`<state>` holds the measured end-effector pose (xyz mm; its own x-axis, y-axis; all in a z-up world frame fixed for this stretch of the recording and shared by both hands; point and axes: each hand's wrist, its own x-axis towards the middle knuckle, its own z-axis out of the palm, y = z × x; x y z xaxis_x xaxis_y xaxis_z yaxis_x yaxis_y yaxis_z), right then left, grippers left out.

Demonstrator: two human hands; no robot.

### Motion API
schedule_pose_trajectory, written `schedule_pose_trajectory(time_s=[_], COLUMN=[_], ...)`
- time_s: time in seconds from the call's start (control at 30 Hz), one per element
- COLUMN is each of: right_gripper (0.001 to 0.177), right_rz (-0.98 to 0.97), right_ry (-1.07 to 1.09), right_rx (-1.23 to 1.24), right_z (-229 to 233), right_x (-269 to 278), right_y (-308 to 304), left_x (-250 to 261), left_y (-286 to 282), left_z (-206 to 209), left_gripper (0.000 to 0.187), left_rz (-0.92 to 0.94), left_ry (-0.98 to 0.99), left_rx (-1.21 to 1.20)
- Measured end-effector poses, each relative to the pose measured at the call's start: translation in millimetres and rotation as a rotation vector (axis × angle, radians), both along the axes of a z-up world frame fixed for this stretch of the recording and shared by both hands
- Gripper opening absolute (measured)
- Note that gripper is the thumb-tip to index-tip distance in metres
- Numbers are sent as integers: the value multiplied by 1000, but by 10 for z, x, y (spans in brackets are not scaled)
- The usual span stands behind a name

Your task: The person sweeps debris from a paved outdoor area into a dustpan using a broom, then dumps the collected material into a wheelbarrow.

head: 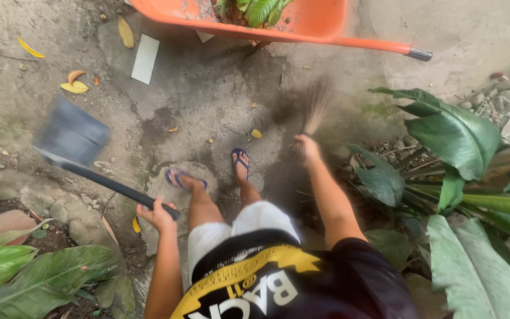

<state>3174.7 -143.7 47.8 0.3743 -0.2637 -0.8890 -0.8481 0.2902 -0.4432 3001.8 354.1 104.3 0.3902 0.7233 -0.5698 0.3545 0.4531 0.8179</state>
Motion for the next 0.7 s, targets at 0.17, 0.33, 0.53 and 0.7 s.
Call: schedule_pose_trajectory(time_s=[0.17, 0.33, 0.53, 0.7], right_gripper=[48, 44, 57, 76], right_rz=[241, 321, 809, 743], right_ry=[-250, 37, 19, 171], right_rx=[-422, -358, -216, -17], right_z=[-623, -1189, -1195, -92], right_x=[950, 1411, 682, -32], right_y=[-508, -802, -633, -808], left_x=[25, -2, -117, -108], left_y=[305, 438, 506, 535], left_z=[-627, -1108, -1171, -1187], left_gripper=[48, 30, 34, 46], left_rz=[142, 256, 147, 211], left_ry=[4, 121, 171, 30], left_rx=[-372, -602, -670, -637])
